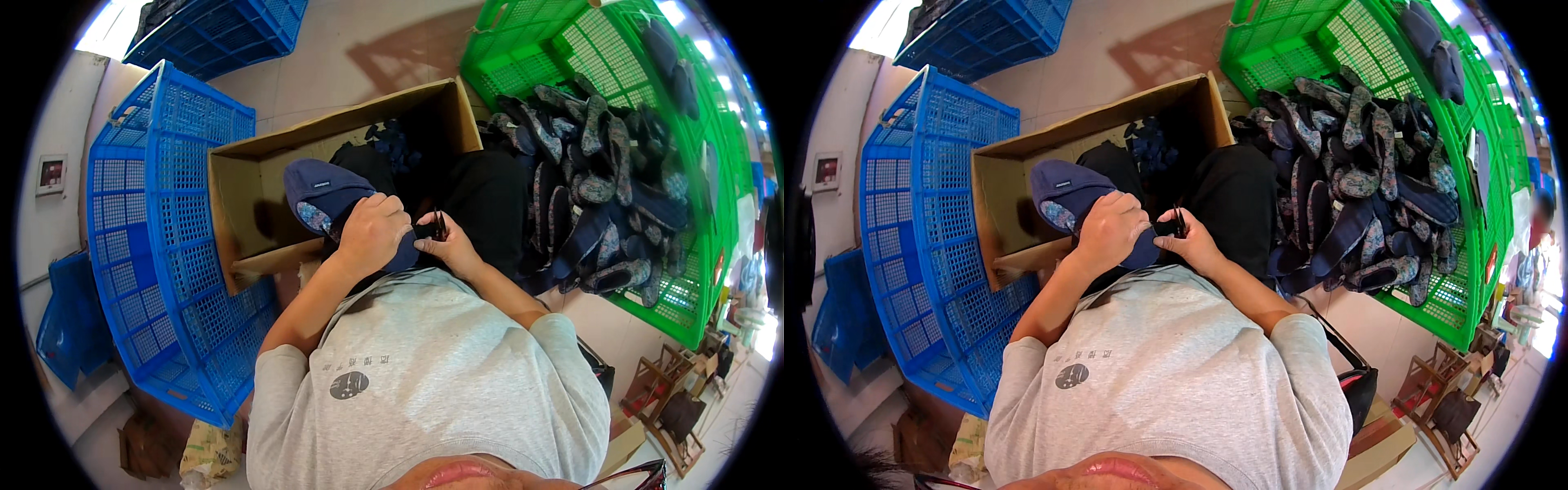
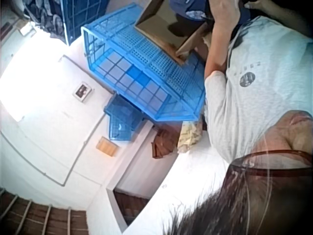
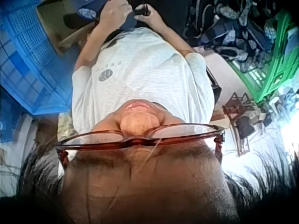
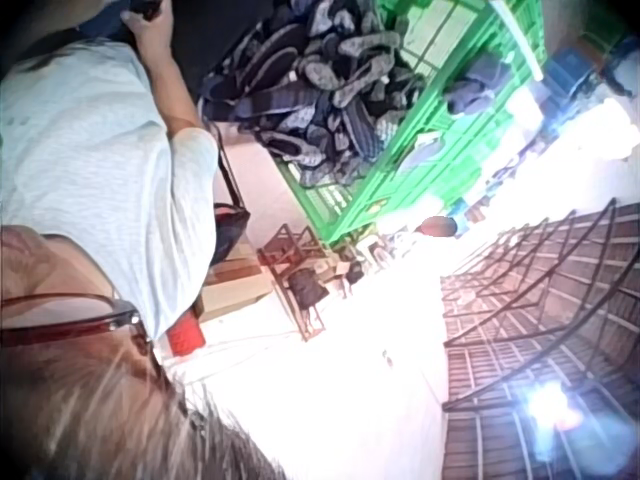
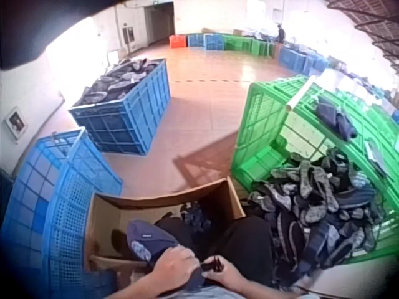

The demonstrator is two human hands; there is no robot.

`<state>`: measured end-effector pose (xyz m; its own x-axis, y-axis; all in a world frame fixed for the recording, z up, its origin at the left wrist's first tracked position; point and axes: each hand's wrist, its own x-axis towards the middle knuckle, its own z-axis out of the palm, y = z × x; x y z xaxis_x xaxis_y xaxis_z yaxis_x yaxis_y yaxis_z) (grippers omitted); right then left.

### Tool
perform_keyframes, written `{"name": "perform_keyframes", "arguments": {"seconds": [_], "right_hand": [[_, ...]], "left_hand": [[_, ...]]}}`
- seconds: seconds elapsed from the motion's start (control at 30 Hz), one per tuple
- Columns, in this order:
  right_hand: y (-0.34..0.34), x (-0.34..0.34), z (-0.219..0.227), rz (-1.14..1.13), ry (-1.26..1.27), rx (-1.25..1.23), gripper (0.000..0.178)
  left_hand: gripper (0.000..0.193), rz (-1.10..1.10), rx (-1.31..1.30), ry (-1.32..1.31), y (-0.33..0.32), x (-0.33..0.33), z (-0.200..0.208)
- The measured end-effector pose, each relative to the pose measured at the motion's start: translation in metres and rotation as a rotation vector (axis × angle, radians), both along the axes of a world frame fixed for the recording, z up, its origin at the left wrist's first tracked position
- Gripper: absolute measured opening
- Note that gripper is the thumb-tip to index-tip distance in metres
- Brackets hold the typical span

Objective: The person sits on the floor and uses a small blade to trim loose threads and tags from the edges of patterned slippers. They pick up slippers from a green crate, perform the trimming, and place the finished items into a blue crate.

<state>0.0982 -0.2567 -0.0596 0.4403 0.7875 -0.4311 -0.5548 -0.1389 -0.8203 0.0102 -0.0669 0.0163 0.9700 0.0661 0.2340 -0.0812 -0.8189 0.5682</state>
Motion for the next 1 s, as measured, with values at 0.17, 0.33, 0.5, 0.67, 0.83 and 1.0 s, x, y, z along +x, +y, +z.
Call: {"name": "perform_keyframes", "arguments": {"seconds": [0.17,0.33,0.5,0.67,0.83,1.0], "right_hand": [[-0.001,0.008,0.004,0.102,-0.12,-0.014,0.04],[-0.004,0.018,0.012,0.271,-0.412,0.001,0.042],[-0.003,0.018,0.015,0.307,-0.541,0.027,0.045],[-0.004,0.017,0.009,0.335,-0.576,-0.035,0.039],[0.002,0.014,0.007,0.234,-0.66,-0.056,0.031],[0.005,0.014,0.013,0.234,-0.749,-0.105,0.026]], "left_hand": [[0.004,0.006,-0.054,-0.015,0.005,0.003,-0.002],[0.004,0.012,-0.053,-0.02,0.007,0.004,-0.005],[0.004,0.031,-0.076,-0.024,0.006,0.006,-0.009],[0.003,0.033,-0.055,-0.018,0.005,0.007,-0.009],[0.002,0.03,-0.038,-0.018,0.005,0.007,-0.008],[0.001,0.021,-0.032,-0.008,0.004,0.009,-0.005]]}}
